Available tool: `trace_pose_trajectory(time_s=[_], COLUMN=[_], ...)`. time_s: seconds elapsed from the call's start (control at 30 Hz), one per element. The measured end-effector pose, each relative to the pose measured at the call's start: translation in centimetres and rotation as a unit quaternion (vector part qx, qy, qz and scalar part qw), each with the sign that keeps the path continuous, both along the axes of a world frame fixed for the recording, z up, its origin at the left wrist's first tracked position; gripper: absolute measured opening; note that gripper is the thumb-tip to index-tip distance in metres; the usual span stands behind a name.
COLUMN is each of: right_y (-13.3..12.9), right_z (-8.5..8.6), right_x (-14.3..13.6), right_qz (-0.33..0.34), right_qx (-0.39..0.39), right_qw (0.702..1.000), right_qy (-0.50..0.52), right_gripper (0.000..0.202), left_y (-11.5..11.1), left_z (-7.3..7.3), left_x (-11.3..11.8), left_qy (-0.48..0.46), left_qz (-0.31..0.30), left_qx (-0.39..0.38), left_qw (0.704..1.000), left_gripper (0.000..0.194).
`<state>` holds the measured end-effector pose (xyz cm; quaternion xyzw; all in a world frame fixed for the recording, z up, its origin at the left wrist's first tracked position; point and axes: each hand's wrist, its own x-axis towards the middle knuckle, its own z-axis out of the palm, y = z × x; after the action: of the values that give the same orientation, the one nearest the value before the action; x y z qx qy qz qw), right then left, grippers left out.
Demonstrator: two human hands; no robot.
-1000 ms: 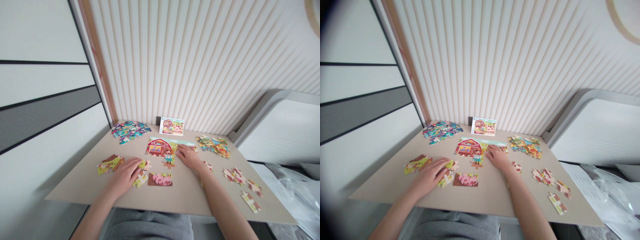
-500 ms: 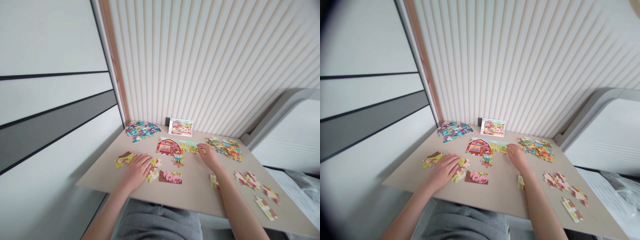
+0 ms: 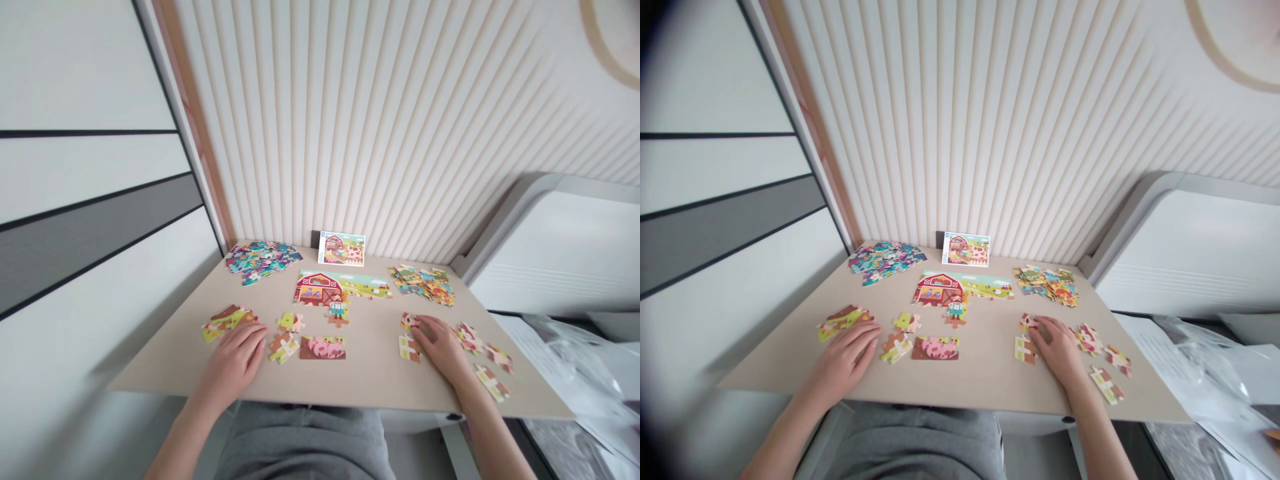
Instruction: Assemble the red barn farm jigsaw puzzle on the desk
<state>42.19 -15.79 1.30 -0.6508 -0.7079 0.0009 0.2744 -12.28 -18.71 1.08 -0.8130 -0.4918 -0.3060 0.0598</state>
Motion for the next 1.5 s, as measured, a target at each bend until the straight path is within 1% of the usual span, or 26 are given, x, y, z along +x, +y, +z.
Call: trace_pose_trajectory(time_s=[0.07,0.13,0.23,0.33,0.5,0.57,0.67,0.73,0.83,0.93,1.0,1.03,1.07,1.17,1.23,1.27,1.33,1.4,1.5], right_y=[-0.2,-0.1,0.0,-0.3,-0.9,-0.9,-0.6,-0.4,-0.1,0.2,0.3,0.4,0.4,0.6,0.7,0.7,0.9,0.9,0.7], right_z=[-0.8,-1.2,-1.2,-1.0,-1.2,-1.3,-1.6,-1.8,-2.2,-2.7,-3.0,-3.2,-3.3,-3.4,-3.6,-3.6,-3.7,-3.7,-3.5], right_x=[-0.1,0.1,0.4,0.4,0.3,0.4,0.8,1.2,1.9,2.5,2.8,3.0,3.1,3.4,3.6,3.7,3.8,3.8,3.6], right_qz=[-0.002,-0.009,-0.019,-0.050,-0.089,-0.097,-0.090,-0.073,-0.050,-0.043,-0.040,-0.039,-0.038,-0.033,-0.030,-0.030,-0.030,-0.031,-0.028], right_qx=[-0.007,-0.010,-0.012,-0.004,-0.015,-0.015,-0.009,-0.003,0.014,0.027,0.027,0.025,0.022,0.013,0.010,0.008,0.006,0.004,0.002], right_qw=[1.000,1.000,1.000,0.998,0.994,0.992,0.993,0.995,0.997,0.998,0.998,0.998,0.998,0.999,0.999,0.999,0.999,0.999,0.999], right_qy=[-0.011,-0.005,-0.001,-0.022,-0.063,-0.075,-0.075,-0.066,-0.049,-0.037,-0.035,-0.035,-0.036,-0.040,-0.042,-0.043,-0.042,-0.041,-0.039], right_gripper=[0.050,0.051,0.048,0.049,0.052,0.052,0.051,0.050,0.050,0.049,0.050,0.050,0.050,0.050,0.050,0.050,0.050,0.049,0.050], left_y=[0.0,0.0,0.0,-0.1,-0.7,-1.1,-1.9,-2.4,-2.8,-2.9,-2.8,-2.7,-2.5,-1.6,-0.9,-0.6,-0.1,0.3,0.8], left_z=[-0.1,-0.1,-0.2,0.0,0.8,1.5,2.5,3.1,3.3,3.1,2.7,2.6,2.4,2.0,1.7,1.5,1.2,1.0,1.1], left_x=[-0.1,-0.1,-0.2,-0.1,0.4,0.7,1.0,1.1,1.0,1.0,1.0,0.9,0.9,0.0,-1.1,-1.7,-3.0,-4.0,-4.5], left_qy=[-0.005,-0.008,-0.015,-0.023,-0.027,-0.018,0.009,0.019,0.006,-0.008,-0.015,-0.020,-0.027,-0.035,-0.024,-0.015,-0.001,0.007,0.010], left_qz=[0.015,0.023,0.022,0.022,0.022,-0.008,-0.098,-0.147,-0.175,-0.184,-0.168,-0.145,-0.111,0.029,0.105,0.131,0.155,0.152,0.130], left_qx=[-0.001,-0.004,-0.006,-0.006,-0.010,-0.015,-0.042,-0.061,-0.065,-0.055,-0.039,-0.027,-0.013,0.014,0.005,-0.008,-0.041,-0.076,-0.108], left_qw=[1.000,1.000,1.000,0.999,0.999,1.000,0.994,0.987,0.982,0.981,0.985,0.989,0.993,0.999,0.994,0.991,0.987,0.985,0.986], left_gripper=[0.029,0.029,0.028,0.027,0.025,0.026,0.030,0.028,0.024,0.022,0.023,0.025,0.027,0.036,0.045,0.050,0.059,0.063,0.054])
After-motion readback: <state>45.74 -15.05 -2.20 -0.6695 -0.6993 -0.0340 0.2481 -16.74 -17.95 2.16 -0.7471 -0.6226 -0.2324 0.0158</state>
